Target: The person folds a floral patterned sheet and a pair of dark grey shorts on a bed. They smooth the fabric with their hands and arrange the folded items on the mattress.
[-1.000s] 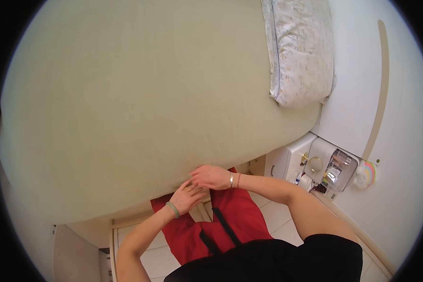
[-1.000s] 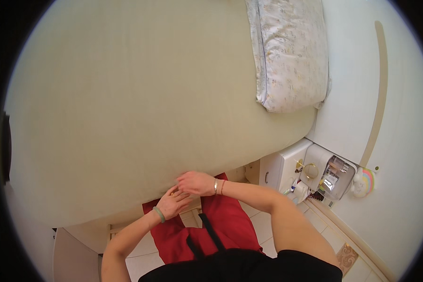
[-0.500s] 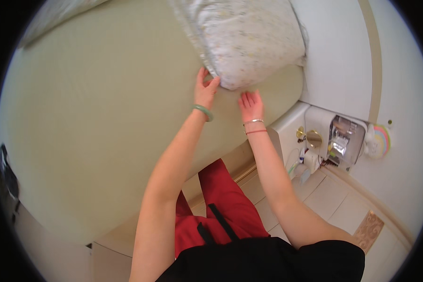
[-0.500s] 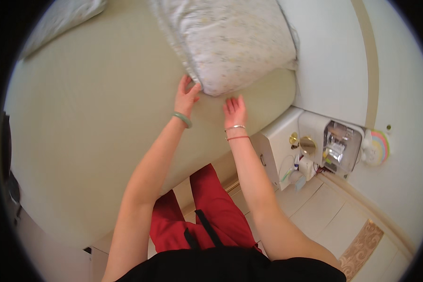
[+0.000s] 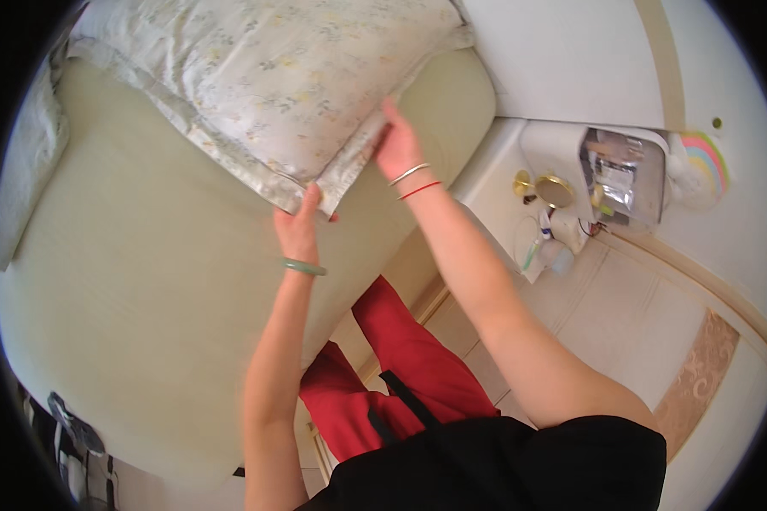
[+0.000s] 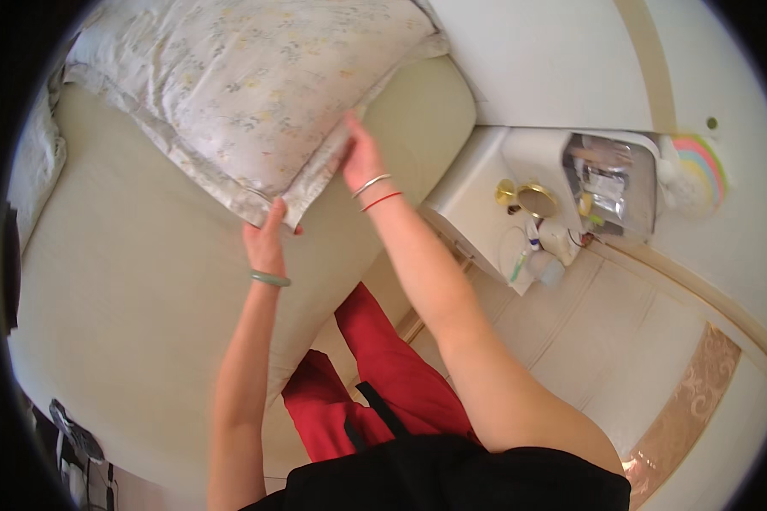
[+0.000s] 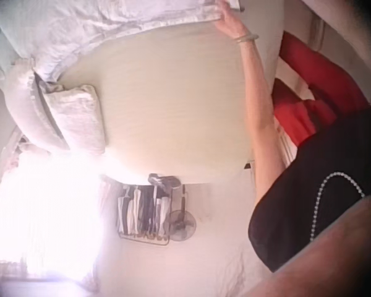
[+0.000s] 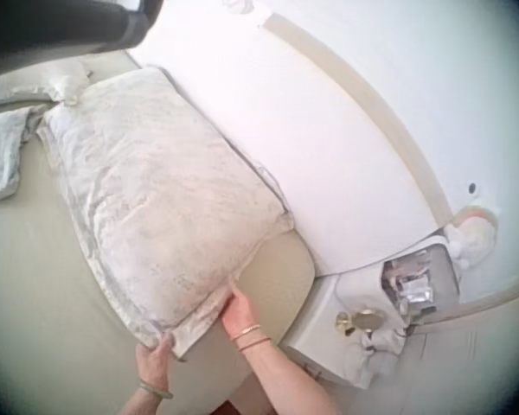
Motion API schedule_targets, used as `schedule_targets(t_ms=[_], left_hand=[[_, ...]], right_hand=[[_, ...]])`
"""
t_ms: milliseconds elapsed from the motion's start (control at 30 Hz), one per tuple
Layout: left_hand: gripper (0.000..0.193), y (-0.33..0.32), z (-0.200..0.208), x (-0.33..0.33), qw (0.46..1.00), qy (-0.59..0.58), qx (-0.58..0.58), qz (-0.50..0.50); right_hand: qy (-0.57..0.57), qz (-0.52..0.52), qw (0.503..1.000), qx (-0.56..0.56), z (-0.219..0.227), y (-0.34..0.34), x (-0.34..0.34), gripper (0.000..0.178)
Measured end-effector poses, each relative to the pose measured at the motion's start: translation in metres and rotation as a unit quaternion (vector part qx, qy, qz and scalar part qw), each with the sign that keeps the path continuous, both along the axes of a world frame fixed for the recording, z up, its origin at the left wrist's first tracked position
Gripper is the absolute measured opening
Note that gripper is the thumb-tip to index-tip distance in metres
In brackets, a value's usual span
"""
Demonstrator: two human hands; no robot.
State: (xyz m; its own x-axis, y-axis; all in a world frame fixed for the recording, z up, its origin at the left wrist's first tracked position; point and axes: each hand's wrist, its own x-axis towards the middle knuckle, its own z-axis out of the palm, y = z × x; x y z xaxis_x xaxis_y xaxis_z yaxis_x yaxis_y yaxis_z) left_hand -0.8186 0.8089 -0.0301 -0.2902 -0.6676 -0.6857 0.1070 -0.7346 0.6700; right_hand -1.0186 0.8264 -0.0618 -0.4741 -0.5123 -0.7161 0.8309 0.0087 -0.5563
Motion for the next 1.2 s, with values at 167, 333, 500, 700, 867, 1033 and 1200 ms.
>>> schedule_targets(t_ms=[167, 333, 500, 700, 867, 1033, 1200], left_hand=[[0.027, 0.031, -0.023, 0.000, 0.999, -0.024, 0.012, 0.025], [0.025, 0.045, -0.039, 0.026, 0.998, -0.052, 0.027, 0.039], [0.019, 0.047, -0.011, 0.046, 0.979, -0.117, 0.021, -0.166], [0.014, 0.011, -0.018, 0.159, 0.866, -0.276, -0.401, -0.110], [0.051, -0.050, -0.027, 0.246, 0.656, -0.455, -0.551, -0.244], [0.062, 0.052, -0.064, 0.318, 0.621, -0.370, -0.539, -0.432], [0.057, 0.244, -0.068, 0.363, 0.610, -0.204, -0.538, -0.545]], right_hand=[[0.060, -0.065, 0.996, -0.034, -0.028, -0.002, -0.109, 0.028], [0.392, -0.065, 0.913, 0.090, 0.003, -0.002, -0.093, 0.052], [0.431, 0.012, 0.872, 0.234, -0.011, 0.055, -0.058, 0.035], [0.688, 0.430, 0.578, -0.084, 0.049, -0.013, 0.153, 0.030], [0.774, 0.494, 0.349, -0.186, 0.013, -0.136, 0.263, 0.052], [0.753, 0.579, 0.176, -0.260, -0.030, -0.113, 0.358, 0.064], [0.565, 0.715, 0.004, -0.412, -0.027, 0.066, 0.409, 0.065]])
